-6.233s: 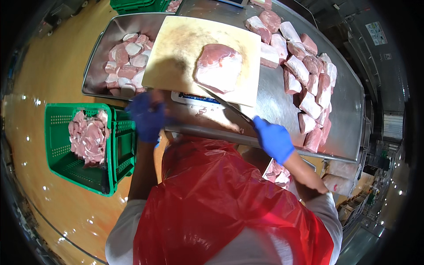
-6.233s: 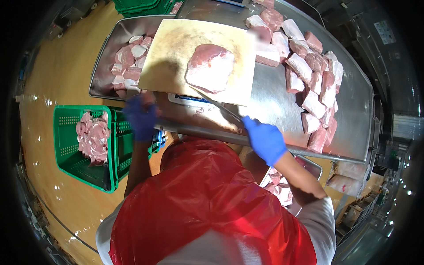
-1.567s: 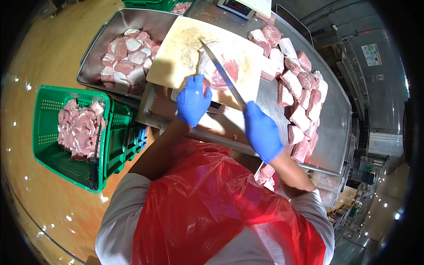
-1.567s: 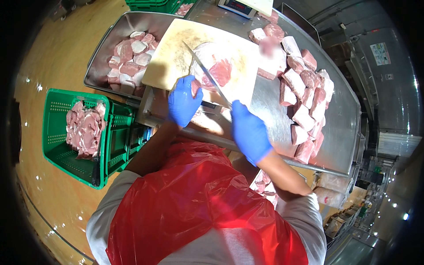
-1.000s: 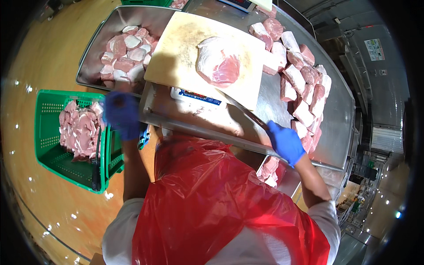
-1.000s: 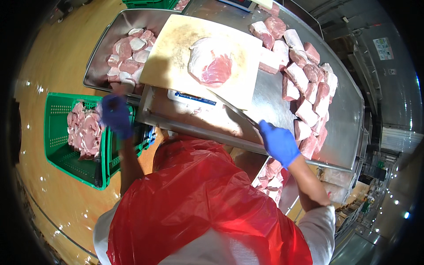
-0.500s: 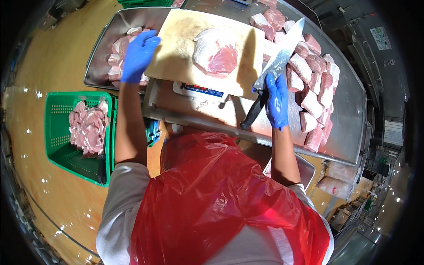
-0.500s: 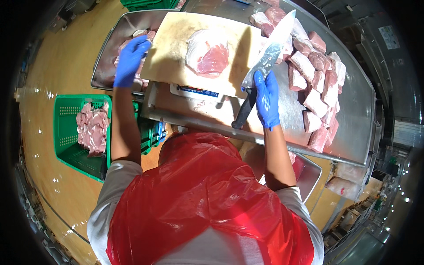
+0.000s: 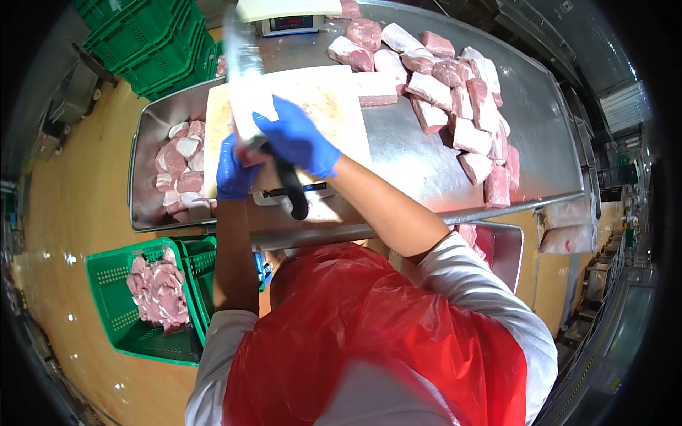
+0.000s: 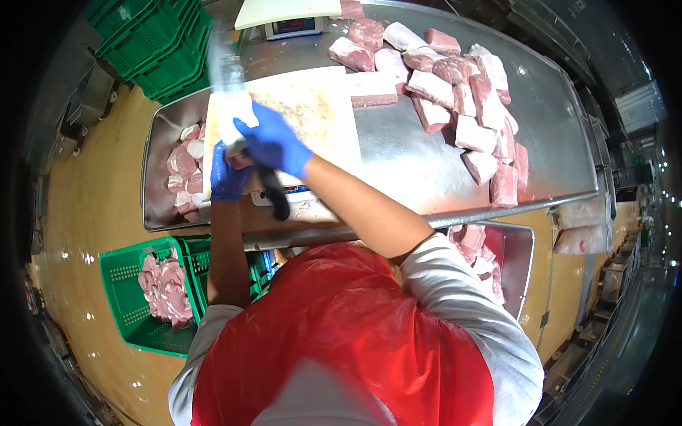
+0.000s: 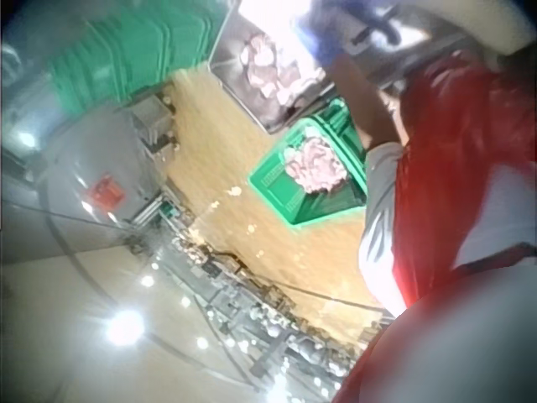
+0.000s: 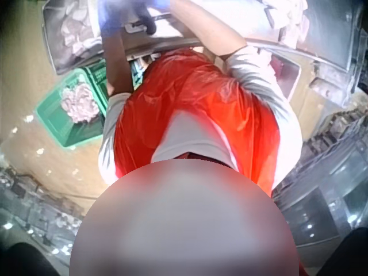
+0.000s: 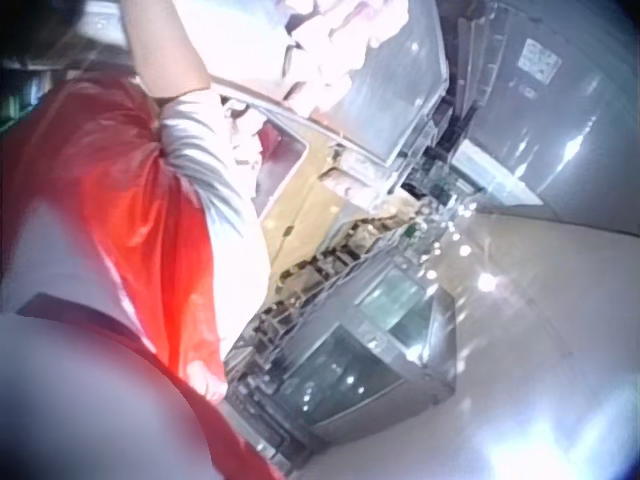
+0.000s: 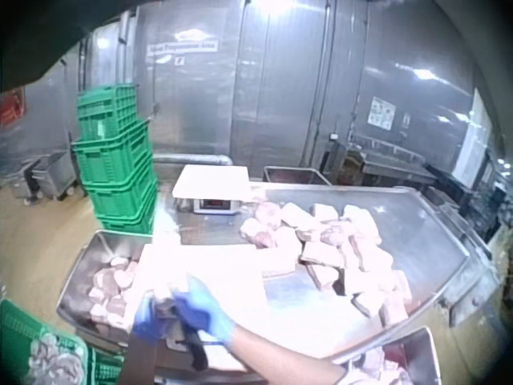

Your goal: The person cuts large pieces of pork belly into smaller chunks on a cutting board using a knife. The trimmed pieces are placed into a green basket, while the larger chunks are arranged on a metal tray.

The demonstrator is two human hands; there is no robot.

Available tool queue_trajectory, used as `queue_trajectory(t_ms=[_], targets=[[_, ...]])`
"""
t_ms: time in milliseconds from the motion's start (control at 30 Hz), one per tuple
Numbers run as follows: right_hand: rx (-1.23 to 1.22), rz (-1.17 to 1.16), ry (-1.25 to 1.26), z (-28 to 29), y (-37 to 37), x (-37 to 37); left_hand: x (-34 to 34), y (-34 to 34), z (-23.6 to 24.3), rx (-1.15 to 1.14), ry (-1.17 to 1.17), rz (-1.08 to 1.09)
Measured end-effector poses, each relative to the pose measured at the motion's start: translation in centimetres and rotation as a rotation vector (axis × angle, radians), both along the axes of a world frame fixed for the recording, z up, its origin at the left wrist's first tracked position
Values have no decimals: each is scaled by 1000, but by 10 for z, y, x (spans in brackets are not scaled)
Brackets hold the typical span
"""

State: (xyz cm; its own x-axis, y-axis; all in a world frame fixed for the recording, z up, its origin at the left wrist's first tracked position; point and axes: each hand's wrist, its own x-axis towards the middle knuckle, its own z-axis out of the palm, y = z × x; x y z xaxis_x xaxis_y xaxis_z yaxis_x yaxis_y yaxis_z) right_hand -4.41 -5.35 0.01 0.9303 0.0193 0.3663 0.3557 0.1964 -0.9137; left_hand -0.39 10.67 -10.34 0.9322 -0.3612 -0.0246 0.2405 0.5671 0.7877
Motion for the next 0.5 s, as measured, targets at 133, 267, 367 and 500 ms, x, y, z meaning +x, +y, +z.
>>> queue_trajectory(t_ms=[133,267,367,500], targets=[[-503,52,-10,55,19,-47,18,27,-3,464,-531,77],[-366,-111,112,24,-13,-64,23,24,33,104,-71,-75],[-175,-75,371,16,-44,-80,30,36,38,802,-361,142],[-548,-157,530,7,-84,-110,31,62,46,917,-397,492]])
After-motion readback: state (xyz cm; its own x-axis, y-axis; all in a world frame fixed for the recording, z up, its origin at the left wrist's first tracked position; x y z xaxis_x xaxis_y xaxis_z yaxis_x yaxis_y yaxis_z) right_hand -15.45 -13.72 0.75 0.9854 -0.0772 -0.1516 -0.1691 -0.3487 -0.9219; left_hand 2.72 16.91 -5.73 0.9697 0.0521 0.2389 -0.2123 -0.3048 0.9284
